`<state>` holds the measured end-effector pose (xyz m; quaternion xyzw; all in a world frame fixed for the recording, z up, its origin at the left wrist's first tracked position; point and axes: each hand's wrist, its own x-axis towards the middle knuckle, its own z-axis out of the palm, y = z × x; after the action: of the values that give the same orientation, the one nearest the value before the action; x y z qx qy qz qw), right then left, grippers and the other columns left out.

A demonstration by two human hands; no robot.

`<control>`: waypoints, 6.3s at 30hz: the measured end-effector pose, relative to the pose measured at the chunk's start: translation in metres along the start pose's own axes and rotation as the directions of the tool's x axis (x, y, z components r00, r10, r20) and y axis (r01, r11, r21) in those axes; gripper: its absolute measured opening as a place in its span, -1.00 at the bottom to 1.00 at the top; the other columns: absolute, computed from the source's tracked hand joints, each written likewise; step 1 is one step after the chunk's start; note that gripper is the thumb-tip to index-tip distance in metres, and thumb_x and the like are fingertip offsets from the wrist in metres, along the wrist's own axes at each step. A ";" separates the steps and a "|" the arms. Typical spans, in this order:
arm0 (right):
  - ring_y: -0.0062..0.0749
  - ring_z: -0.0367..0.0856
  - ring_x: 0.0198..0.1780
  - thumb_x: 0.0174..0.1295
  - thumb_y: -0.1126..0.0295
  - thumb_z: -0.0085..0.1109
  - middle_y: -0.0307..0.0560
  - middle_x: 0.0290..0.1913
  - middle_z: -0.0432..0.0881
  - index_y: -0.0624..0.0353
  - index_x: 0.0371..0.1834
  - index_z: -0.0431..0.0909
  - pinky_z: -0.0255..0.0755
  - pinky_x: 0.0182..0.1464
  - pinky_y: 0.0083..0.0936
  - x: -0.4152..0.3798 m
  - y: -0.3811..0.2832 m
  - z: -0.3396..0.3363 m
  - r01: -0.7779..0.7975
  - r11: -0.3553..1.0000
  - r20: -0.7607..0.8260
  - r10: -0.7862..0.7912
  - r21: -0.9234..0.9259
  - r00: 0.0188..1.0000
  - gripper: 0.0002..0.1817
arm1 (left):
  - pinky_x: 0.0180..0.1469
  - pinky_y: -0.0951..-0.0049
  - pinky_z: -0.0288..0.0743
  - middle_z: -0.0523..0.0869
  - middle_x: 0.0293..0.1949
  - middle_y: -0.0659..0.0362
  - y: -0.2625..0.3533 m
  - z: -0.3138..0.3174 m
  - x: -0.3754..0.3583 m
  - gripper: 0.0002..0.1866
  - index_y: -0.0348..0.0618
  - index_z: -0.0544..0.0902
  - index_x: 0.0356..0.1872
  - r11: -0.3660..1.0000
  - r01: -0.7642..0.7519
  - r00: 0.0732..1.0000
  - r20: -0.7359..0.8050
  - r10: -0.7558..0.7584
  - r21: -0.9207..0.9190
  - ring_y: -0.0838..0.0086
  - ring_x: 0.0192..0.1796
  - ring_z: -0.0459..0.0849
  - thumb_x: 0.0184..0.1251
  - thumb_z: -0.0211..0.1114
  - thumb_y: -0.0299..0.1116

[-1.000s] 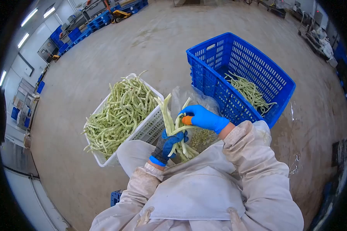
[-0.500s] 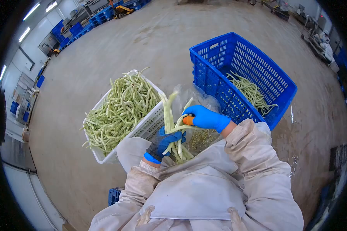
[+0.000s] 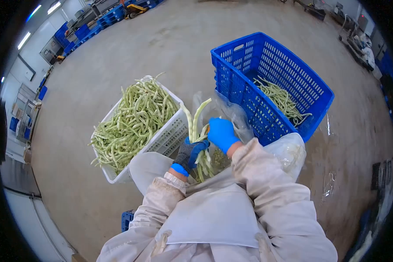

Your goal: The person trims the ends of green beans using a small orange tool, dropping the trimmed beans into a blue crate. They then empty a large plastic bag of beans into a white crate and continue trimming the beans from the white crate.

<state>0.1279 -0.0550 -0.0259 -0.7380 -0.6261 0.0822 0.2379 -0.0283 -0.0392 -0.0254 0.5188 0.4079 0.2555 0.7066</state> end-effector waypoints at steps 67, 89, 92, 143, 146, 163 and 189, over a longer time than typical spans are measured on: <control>-0.31 0.61 -0.30 0.20 0.44 0.03 -0.04 -0.32 0.59 0.30 -0.18 0.52 0.50 -0.26 -0.42 0.030 0.034 -0.083 -0.189 0.497 0.126 0.158 0.847 0.979 -0.81 | -0.03 0.30 0.49 0.55 -0.23 0.15 -0.010 0.014 -0.021 -0.59 -0.18 0.37 0.10 0.741 0.222 0.934 0.356 0.026 -0.634 0.38 -0.24 0.59 0.22 0.20 -0.41; -0.34 0.55 -0.17 0.03 0.57 0.10 0.08 -0.11 0.58 0.36 0.15 0.33 0.46 -0.18 -0.46 -0.006 0.130 -0.058 -0.326 0.758 0.041 0.369 0.566 0.929 -0.47 | 0.00 0.33 0.47 0.59 -0.19 0.18 0.051 -0.076 -0.006 -0.60 -0.16 0.37 0.13 0.695 -0.266 0.947 -0.046 0.319 -0.668 0.43 -0.20 0.57 0.27 0.14 -0.39; -0.35 0.55 -0.12 0.04 0.55 0.14 0.08 -0.14 0.60 0.34 0.14 0.38 0.43 -0.05 -0.49 -0.017 0.145 -0.039 -0.405 0.772 0.228 0.336 0.490 0.914 -0.49 | 0.06 0.31 0.45 0.58 -0.14 0.18 0.076 -0.091 0.003 -0.59 -0.19 0.34 0.17 0.738 -0.327 0.933 -0.078 0.352 -0.591 0.44 -0.17 0.58 0.31 0.09 -0.36; -0.47 0.46 -0.35 0.22 0.41 0.06 -0.15 -0.38 0.58 0.24 -0.17 0.52 0.39 -0.22 -0.48 -0.039 0.032 0.021 -0.026 0.907 -0.222 0.130 0.420 0.966 -0.82 | -0.12 0.34 0.47 0.53 -0.33 0.16 0.042 -0.055 0.046 -0.78 -0.19 0.51 -0.22 0.428 -0.297 0.955 -0.269 0.127 -0.854 0.35 -0.23 0.53 0.21 0.17 -0.27; -0.45 0.47 -0.34 0.23 0.45 -0.02 -0.13 -0.36 0.55 0.20 -0.22 0.53 0.38 -0.24 -0.49 -0.028 0.035 -0.003 -0.107 0.747 -0.108 0.233 0.656 0.966 -0.85 | -0.11 0.28 0.46 0.55 -0.34 0.15 0.042 -0.053 0.049 -0.79 -0.14 0.51 -0.25 0.396 -0.304 0.952 -0.288 0.102 -0.866 0.31 -0.20 0.54 0.19 0.15 -0.25; -0.43 0.55 -0.14 0.13 0.38 0.18 -0.06 -0.19 0.62 0.27 -0.12 0.52 0.40 -0.03 -0.47 -0.010 -0.022 -0.018 -0.102 0.398 0.070 0.093 0.912 0.993 -0.72 | -0.01 0.18 0.39 0.59 -0.26 0.11 0.061 -0.044 0.053 -0.74 -0.14 0.50 -0.29 0.432 -0.298 0.945 -0.327 0.007 -0.851 0.25 -0.14 0.54 0.21 0.09 -0.16; -0.58 0.49 -0.35 0.18 0.26 0.12 -0.25 -0.37 0.57 0.12 -0.29 0.57 0.40 -0.32 -0.61 -0.025 0.063 -0.024 -0.311 0.137 0.224 0.437 0.941 0.871 -0.82 | -0.16 0.42 0.48 0.56 -0.34 0.19 0.092 -0.068 0.022 -0.77 -0.18 0.49 -0.16 0.543 -0.433 0.901 -0.320 0.294 -0.720 0.43 -0.28 0.54 0.27 0.14 -0.26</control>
<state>0.1884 -0.0915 -0.0375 -0.5702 -0.2252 0.4633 0.6399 -0.0680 0.0442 0.0458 0.2137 0.1958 0.5877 0.7553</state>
